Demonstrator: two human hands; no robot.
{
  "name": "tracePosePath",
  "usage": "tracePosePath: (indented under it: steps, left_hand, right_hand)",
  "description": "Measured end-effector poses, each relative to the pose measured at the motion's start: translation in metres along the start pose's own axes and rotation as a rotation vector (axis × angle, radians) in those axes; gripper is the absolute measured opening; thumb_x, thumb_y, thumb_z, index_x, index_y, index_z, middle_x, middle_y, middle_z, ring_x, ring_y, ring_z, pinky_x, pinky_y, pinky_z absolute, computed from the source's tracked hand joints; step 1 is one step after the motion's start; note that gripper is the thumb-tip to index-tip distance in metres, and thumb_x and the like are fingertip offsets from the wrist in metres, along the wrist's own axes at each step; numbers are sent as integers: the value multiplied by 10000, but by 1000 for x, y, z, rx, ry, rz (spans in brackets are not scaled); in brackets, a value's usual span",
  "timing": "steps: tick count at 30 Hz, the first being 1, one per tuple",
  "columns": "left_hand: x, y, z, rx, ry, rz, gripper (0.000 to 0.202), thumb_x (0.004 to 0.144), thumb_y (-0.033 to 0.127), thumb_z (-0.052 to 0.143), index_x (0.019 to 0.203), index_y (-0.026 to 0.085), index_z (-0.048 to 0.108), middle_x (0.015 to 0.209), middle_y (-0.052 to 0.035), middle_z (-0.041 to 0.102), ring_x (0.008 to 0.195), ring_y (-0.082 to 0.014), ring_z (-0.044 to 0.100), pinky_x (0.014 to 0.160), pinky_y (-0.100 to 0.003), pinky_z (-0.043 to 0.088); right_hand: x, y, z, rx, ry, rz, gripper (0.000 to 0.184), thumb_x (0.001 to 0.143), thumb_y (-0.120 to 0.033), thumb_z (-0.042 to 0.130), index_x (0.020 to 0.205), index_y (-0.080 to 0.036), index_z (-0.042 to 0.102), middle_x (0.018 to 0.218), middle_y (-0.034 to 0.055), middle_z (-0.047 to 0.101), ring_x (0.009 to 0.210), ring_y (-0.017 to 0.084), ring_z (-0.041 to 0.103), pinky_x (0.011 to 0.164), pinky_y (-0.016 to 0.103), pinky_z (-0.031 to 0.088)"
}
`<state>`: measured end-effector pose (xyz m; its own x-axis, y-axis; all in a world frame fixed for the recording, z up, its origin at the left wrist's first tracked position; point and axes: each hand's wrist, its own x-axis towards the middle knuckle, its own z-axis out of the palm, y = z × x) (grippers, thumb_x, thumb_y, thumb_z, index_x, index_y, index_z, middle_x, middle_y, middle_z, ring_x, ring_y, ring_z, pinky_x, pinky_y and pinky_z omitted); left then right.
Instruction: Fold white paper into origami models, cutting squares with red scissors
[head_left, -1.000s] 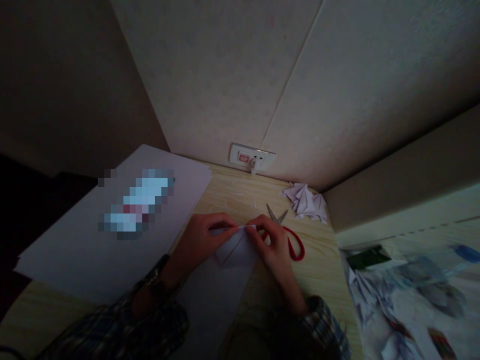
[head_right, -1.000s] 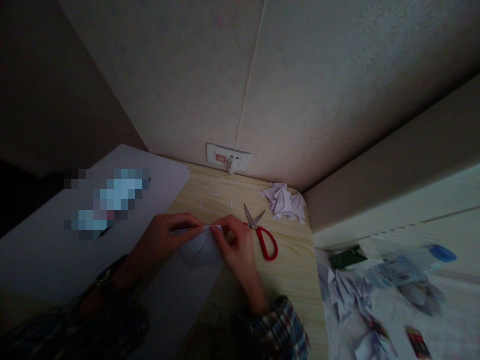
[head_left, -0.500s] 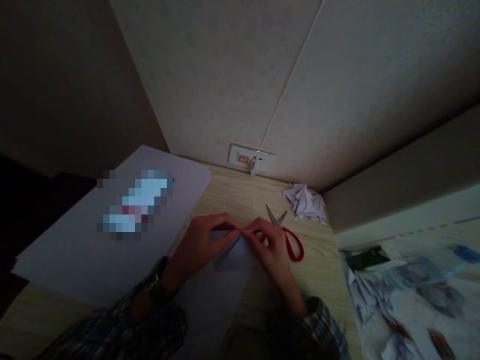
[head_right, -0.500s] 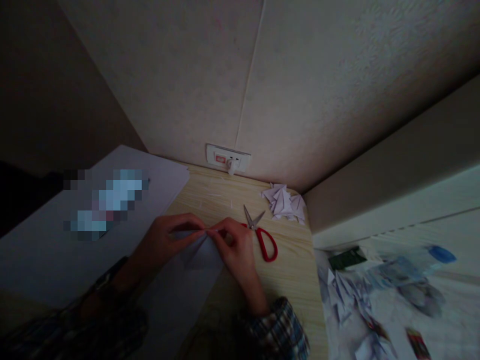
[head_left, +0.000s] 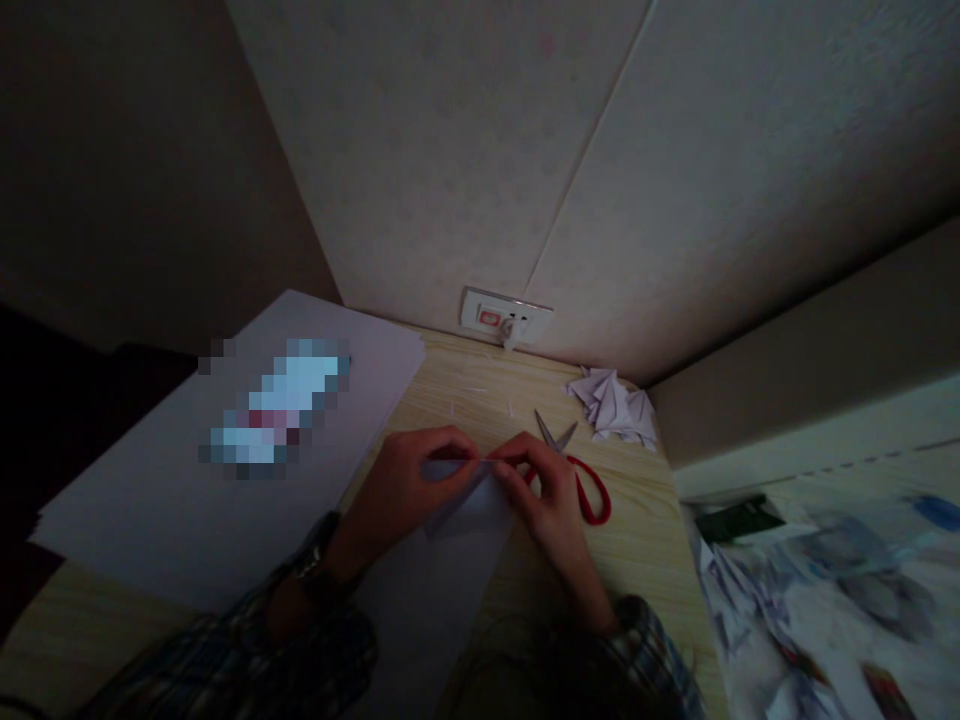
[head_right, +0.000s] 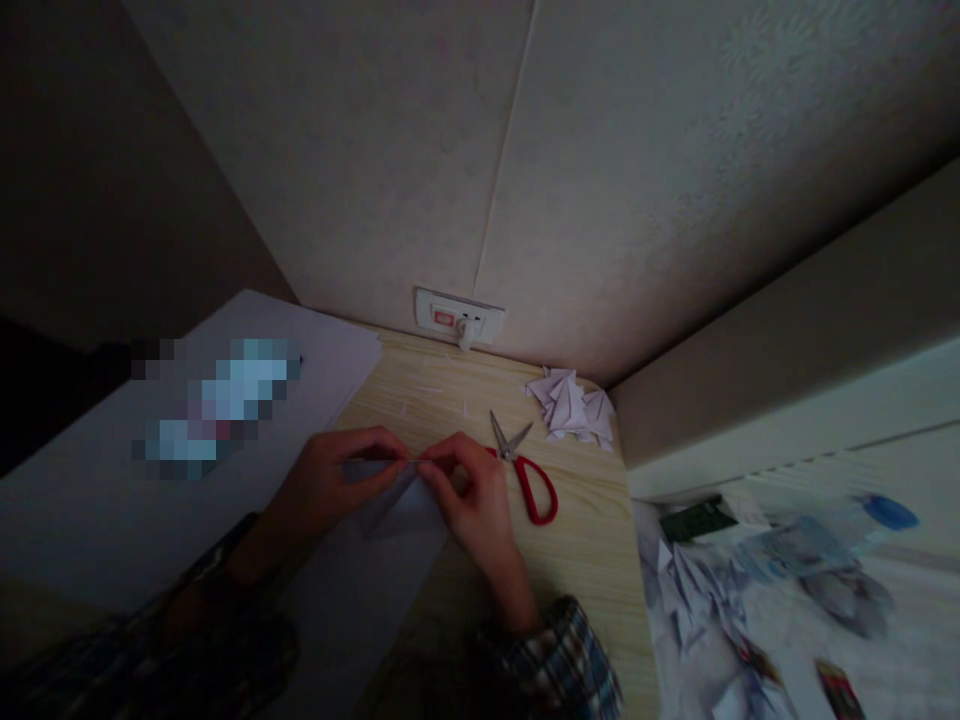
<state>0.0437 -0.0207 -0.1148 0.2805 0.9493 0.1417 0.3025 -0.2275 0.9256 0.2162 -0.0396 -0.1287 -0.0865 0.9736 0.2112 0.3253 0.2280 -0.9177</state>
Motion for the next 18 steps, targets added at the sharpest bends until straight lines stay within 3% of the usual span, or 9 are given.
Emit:
tracePosePath:
  steps: [18]
  left_hand:
    - [0,-2,1,24,-34,23,78,777,142,615,708,171,639,689,14,688,671,-131,659,663,-215,524]
  right_hand:
    - [-2,-1,4,-174,49,-92,219,877,-227,575,659,-220,556,601,-31,575,556,131,527,534,242,406]
